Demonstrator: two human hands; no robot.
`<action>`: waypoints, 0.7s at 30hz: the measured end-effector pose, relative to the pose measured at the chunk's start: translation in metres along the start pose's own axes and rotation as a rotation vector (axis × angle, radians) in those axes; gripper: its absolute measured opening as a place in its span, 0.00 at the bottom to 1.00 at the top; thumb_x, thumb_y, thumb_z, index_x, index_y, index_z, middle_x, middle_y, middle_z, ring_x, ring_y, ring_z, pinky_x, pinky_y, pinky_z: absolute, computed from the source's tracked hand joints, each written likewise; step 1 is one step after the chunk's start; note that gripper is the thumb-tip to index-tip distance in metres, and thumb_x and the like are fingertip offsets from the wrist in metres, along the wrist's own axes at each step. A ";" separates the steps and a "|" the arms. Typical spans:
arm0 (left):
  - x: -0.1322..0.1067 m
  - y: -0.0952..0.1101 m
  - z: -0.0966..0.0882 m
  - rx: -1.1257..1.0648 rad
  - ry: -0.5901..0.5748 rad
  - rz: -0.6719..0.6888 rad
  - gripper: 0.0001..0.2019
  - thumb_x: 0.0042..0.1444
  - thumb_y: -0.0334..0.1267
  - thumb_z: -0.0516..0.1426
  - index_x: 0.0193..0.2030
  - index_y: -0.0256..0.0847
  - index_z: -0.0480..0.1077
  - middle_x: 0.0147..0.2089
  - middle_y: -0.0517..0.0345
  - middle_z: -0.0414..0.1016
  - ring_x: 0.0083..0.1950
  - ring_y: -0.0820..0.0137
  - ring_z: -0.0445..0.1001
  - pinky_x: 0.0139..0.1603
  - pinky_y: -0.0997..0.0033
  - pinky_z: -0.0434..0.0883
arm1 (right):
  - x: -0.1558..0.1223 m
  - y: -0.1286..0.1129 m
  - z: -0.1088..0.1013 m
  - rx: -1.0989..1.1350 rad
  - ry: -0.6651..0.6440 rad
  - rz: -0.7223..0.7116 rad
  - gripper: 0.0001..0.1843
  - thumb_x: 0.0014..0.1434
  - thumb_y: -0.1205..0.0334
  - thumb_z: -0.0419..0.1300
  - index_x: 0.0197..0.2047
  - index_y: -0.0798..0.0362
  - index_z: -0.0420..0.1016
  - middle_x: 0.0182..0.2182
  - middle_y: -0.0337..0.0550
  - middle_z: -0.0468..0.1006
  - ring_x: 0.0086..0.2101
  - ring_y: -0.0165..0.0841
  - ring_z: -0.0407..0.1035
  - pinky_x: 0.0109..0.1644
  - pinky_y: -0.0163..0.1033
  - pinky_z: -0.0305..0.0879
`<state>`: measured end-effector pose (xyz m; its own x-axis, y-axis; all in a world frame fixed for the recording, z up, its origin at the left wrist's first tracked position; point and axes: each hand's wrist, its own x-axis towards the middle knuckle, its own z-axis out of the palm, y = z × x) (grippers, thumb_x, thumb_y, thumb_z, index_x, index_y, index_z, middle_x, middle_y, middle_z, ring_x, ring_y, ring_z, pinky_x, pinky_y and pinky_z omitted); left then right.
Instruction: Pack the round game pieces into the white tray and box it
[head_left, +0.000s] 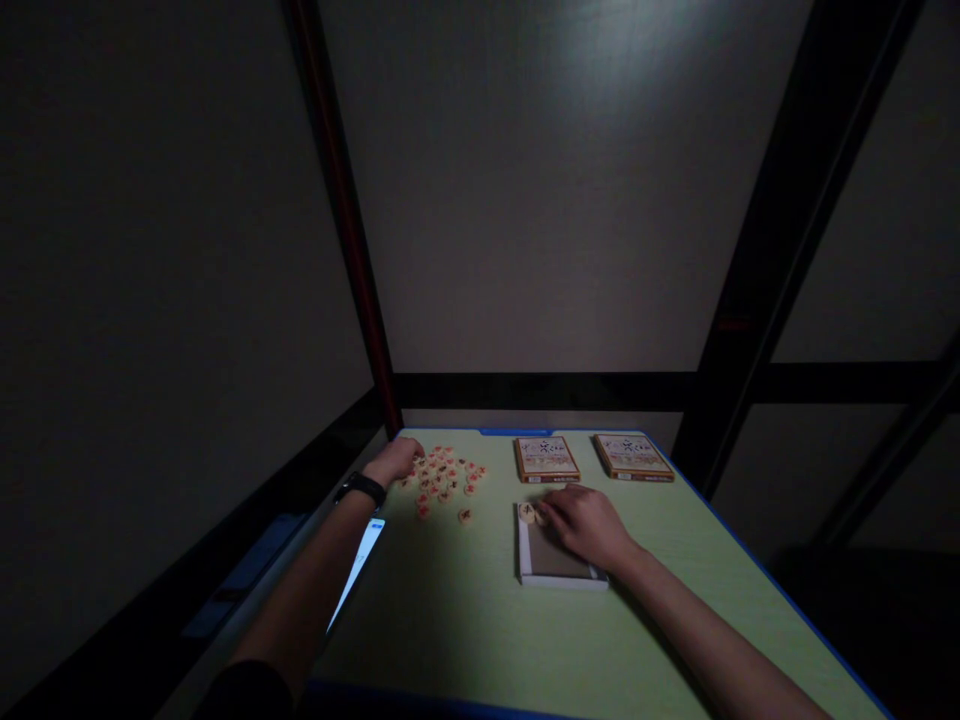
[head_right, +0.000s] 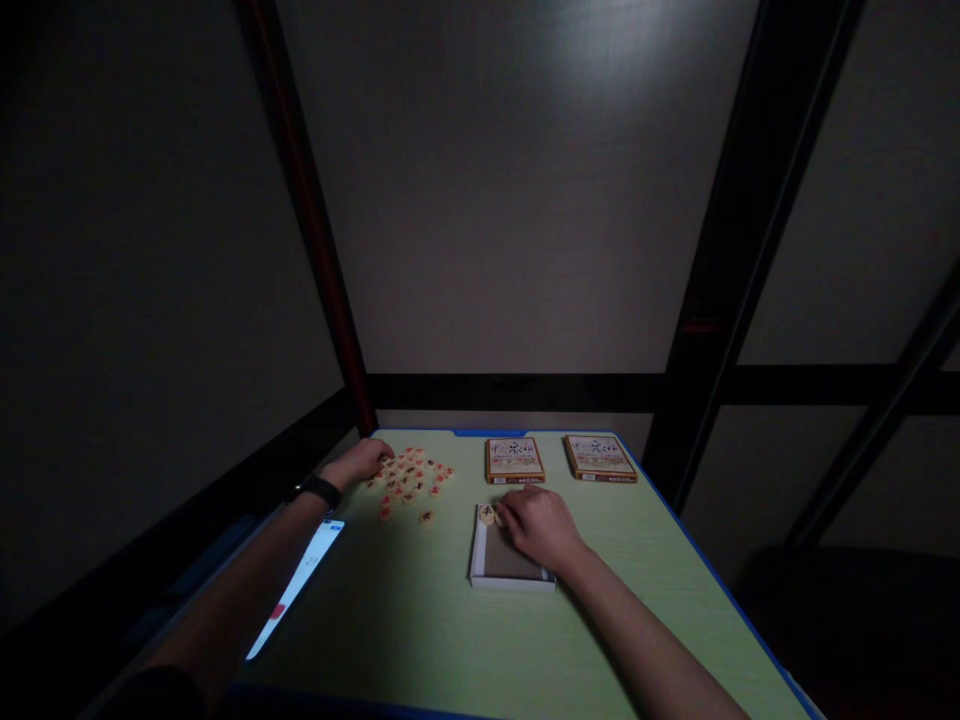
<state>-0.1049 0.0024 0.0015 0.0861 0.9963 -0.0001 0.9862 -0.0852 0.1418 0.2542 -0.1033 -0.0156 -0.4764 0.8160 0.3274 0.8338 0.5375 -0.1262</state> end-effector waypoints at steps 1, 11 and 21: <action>0.000 0.001 0.001 0.007 0.005 -0.003 0.19 0.50 0.21 0.57 0.46 0.39 0.79 0.50 0.45 0.80 0.54 0.61 0.76 0.54 0.70 0.70 | 0.000 0.000 0.000 0.002 0.000 -0.002 0.16 0.68 0.60 0.51 0.36 0.52 0.79 0.33 0.47 0.82 0.36 0.37 0.75 0.38 0.37 0.61; -0.004 0.004 -0.009 -0.010 0.057 0.036 0.12 0.56 0.28 0.56 0.44 0.40 0.78 0.46 0.48 0.80 0.49 0.63 0.77 0.51 0.72 0.70 | 0.000 0.001 0.002 0.009 -0.003 -0.001 0.16 0.68 0.59 0.51 0.35 0.52 0.79 0.32 0.47 0.82 0.35 0.37 0.75 0.38 0.37 0.60; -0.010 0.016 -0.004 -0.056 -0.017 0.064 0.14 0.51 0.24 0.56 0.41 0.40 0.77 0.36 0.56 0.79 0.35 0.71 0.77 0.34 0.79 0.69 | 0.000 0.001 0.003 -0.001 0.001 -0.002 0.16 0.68 0.60 0.51 0.35 0.52 0.79 0.32 0.47 0.82 0.35 0.36 0.75 0.37 0.37 0.60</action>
<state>-0.0906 -0.0090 0.0073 0.1517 0.9884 -0.0059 0.9692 -0.1475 0.1973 0.2541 -0.1021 -0.0182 -0.4782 0.8145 0.3284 0.8328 0.5393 -0.1249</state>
